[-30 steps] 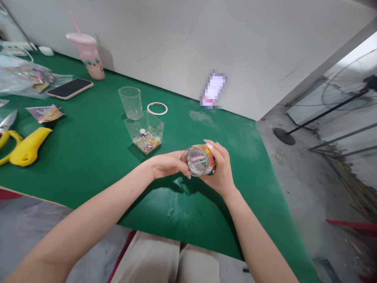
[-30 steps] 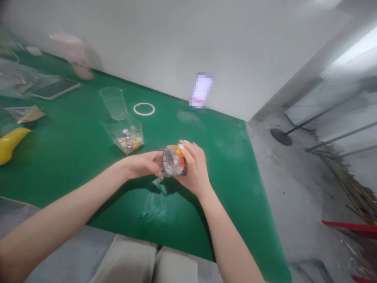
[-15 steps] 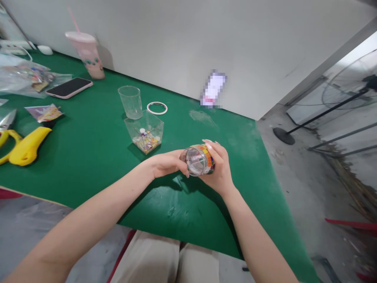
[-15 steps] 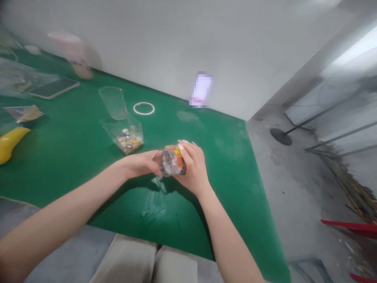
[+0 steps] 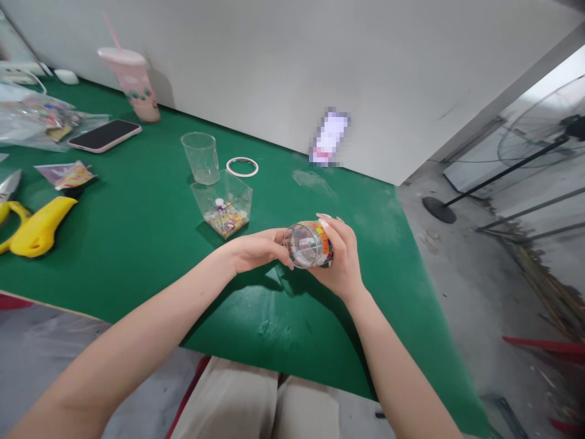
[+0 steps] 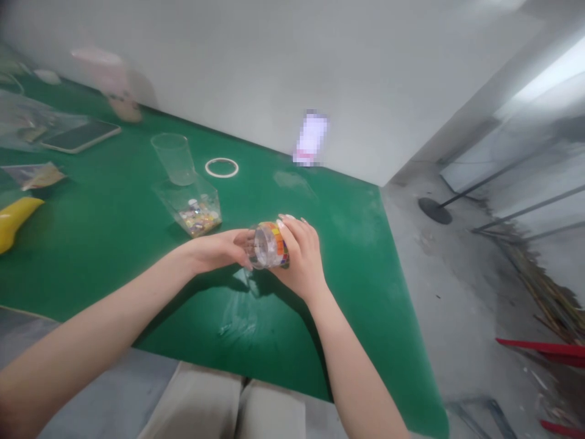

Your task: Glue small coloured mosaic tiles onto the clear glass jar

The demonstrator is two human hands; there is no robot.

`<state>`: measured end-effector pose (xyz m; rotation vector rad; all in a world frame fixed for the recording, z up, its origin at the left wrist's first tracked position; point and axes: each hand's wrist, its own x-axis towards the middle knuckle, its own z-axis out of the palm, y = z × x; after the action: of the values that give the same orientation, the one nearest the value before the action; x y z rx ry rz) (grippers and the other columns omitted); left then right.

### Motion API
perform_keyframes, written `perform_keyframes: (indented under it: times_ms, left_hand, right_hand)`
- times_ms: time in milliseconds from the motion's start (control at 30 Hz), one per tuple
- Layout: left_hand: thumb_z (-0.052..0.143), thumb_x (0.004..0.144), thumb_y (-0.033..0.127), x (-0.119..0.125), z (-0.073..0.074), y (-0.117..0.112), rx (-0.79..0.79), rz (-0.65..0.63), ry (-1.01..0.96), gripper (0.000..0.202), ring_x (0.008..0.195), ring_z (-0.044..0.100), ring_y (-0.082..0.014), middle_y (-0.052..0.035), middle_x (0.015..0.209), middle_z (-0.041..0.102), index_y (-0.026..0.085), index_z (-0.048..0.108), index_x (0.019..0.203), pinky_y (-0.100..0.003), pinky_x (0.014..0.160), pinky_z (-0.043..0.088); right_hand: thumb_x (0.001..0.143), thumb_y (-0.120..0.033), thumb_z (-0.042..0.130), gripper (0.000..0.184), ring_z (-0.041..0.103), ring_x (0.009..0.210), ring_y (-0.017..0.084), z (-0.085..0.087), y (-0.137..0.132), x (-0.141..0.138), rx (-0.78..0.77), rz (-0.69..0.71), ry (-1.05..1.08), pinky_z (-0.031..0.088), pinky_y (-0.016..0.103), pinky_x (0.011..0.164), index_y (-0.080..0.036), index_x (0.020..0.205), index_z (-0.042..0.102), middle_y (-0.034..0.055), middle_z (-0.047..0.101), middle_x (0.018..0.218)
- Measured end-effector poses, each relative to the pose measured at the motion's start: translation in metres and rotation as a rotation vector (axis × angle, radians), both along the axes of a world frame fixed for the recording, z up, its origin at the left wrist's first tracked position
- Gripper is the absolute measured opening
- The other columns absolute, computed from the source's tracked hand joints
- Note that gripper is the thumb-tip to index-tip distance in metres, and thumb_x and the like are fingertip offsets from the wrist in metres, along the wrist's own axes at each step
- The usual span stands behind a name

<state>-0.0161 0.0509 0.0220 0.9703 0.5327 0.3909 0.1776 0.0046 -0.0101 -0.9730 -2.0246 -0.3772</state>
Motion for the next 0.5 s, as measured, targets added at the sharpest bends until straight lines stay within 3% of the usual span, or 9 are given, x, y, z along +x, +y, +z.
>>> perform_keyframes:
  times_ms: [500]
  left_hand:
    - [0.066,0.047,0.002,0.0001,0.0013,-0.0004,0.018,0.012,0.02,0.042,0.075,0.056,-0.0132,0.0005,0.076,0.065,0.014,0.067,0.088,-0.025,0.068,0.041]
  right_hand:
    - [0.075,-0.033,0.071,0.083,0.054,0.118,0.031,-0.0005,0.0001,-0.0017,-0.013,-0.009,-0.033,0.045,0.057,0.098,-0.026,0.143,0.023,0.0142,0.055,0.126]
